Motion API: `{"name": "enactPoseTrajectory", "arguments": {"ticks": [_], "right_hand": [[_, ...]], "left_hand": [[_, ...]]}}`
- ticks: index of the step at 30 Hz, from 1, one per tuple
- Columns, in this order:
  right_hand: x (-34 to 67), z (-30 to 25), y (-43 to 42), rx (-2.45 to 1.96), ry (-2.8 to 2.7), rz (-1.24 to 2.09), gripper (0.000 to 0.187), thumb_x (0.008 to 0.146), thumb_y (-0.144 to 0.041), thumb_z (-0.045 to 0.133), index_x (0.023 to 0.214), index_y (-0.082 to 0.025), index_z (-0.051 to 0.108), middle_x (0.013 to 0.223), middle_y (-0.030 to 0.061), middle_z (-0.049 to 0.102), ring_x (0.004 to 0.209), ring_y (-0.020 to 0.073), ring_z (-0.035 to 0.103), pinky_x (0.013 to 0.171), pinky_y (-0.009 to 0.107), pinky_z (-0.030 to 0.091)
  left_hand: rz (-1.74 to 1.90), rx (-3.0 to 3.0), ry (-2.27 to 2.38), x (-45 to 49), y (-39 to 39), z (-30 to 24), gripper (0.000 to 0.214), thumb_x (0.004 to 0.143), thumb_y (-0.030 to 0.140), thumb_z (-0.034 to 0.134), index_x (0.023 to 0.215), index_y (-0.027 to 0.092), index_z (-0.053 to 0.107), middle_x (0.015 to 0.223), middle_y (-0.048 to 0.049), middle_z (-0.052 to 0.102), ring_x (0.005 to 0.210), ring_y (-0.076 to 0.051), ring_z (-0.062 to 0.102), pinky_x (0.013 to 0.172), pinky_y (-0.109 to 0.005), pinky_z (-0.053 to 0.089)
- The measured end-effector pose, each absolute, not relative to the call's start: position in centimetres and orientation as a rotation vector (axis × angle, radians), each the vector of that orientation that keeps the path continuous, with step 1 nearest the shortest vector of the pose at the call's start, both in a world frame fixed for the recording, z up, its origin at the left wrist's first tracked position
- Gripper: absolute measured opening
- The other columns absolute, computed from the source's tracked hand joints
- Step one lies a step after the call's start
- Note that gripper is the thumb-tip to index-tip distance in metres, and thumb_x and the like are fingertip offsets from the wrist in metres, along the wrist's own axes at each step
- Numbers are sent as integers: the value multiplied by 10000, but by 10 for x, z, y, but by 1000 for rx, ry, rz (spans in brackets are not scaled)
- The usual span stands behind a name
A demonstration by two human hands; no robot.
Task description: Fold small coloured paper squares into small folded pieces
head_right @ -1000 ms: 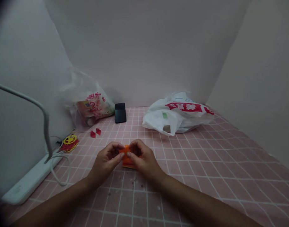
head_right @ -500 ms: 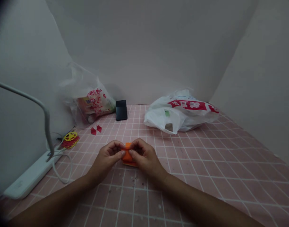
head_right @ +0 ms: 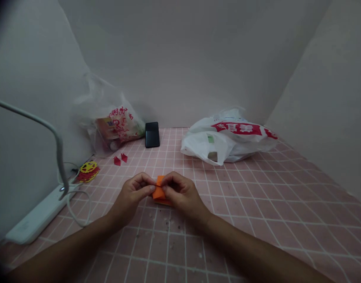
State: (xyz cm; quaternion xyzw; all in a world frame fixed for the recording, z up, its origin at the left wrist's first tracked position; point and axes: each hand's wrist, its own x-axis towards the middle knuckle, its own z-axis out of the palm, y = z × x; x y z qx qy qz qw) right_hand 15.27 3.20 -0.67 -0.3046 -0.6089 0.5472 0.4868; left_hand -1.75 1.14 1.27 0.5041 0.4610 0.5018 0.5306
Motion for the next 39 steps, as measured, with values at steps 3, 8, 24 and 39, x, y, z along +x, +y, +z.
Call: {"name": "enactPoseTrajectory", "arguments": {"ticks": [3,8,24,39], "right_hand": [[154,-7,31,-727,-1494,1333,26,814,-209,621,790,-206,631,750,-14,571,659,124,530,626,266,429],[156,-4,31,-779,-1673,1121,66,827,-171,574,805,-205,626,758,1,579,689,144,539,641,289,418],[159,-3,35,-725,-1871,860,120,857,-120,522,819,-182,617,775,16,596,712,144,561,662,280,427],[161,-5,36,-630,-1994,749,141,869,-62,516,843,-169,604,789,25,600,700,136,556,658,265,426]], "left_hand": [[1203,1182,1092,-18,12,13,75,681,198,697,720,171,640,665,21,604,640,-116,525,622,-237,412],[1230,1180,1124,-17,12,12,83,677,199,713,724,166,653,676,17,613,653,-114,530,630,-232,416],[1183,1044,1077,-17,14,8,98,685,197,714,769,151,691,712,10,662,664,-105,567,649,-223,432],[1173,920,1066,-17,16,5,224,673,239,751,847,155,639,714,20,624,631,-107,585,546,-205,489]]}}
